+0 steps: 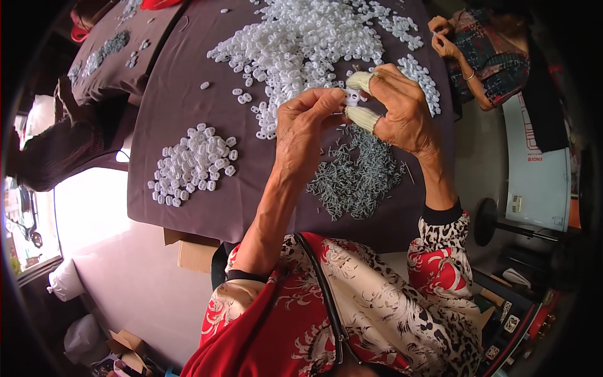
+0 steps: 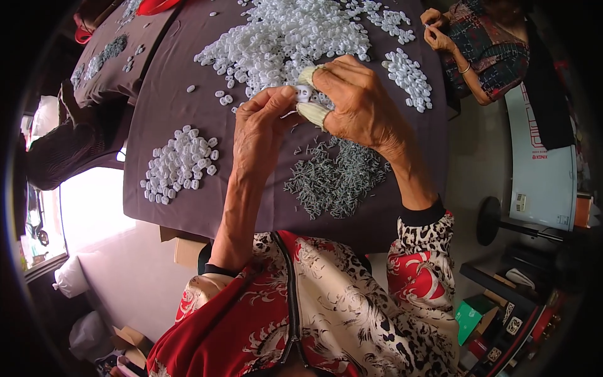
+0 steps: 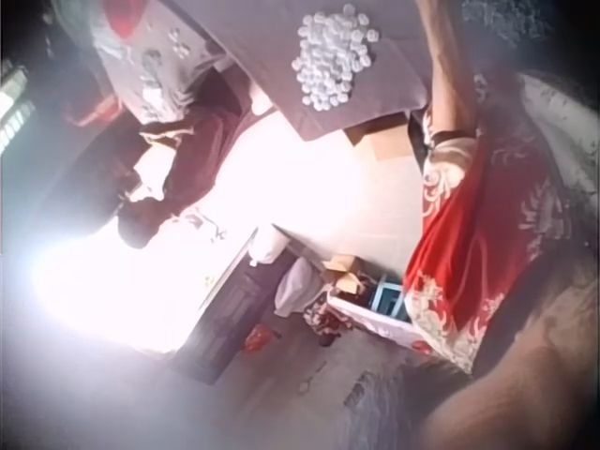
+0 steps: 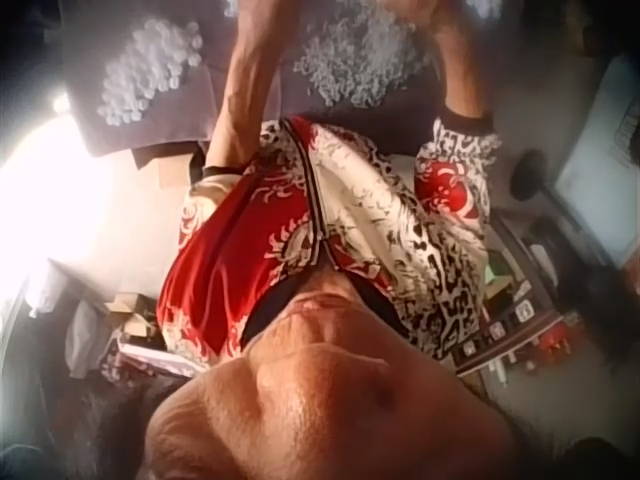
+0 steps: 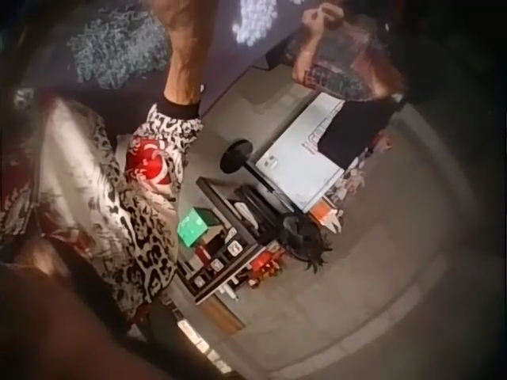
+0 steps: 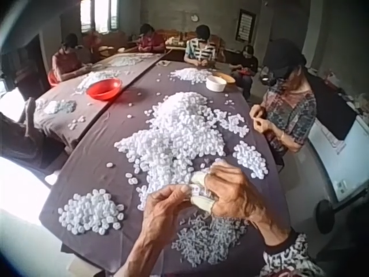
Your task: The person assembles plastic cord locks by picking up plastic components and springs from the table, fitting them together by hand, and placing the assembled pieces into a pile.
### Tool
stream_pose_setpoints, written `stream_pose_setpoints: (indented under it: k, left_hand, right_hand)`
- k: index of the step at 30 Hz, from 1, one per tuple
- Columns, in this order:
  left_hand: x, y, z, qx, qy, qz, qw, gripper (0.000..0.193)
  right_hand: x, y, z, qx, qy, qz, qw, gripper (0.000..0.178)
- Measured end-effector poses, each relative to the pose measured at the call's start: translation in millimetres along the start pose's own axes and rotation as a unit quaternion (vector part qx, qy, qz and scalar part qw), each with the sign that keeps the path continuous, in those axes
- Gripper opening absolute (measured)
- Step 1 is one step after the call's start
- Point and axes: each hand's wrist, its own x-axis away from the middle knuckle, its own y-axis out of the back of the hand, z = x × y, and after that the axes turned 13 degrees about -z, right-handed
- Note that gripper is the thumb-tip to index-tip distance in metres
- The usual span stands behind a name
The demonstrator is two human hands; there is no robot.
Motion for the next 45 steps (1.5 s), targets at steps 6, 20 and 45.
stream_pose_setpoints:
  k: [6,20,45]
  left_hand:
    - [-1.0,1.7,-0.8,0.019,0.02,0.017,0.999,0.02]
    - [0.5,-2.1,-0.6,0.018,0.007,0.043,0.999,0.019]
    - [26.4,-16.9,-26.8,0.04,-0.042,0.025,0.998,0.017]
  right_hand:
    - [2.6,0.3,-0.2,0.002,-0.011,-0.004,1.0,0.032]
    - [6.9,1.3,-1.3,0.034,-0.011,-0.019,0.999,0.03]
    - [2.2,19.3,24.4,-0.137,-0.236,-0.014,0.962,0.034]
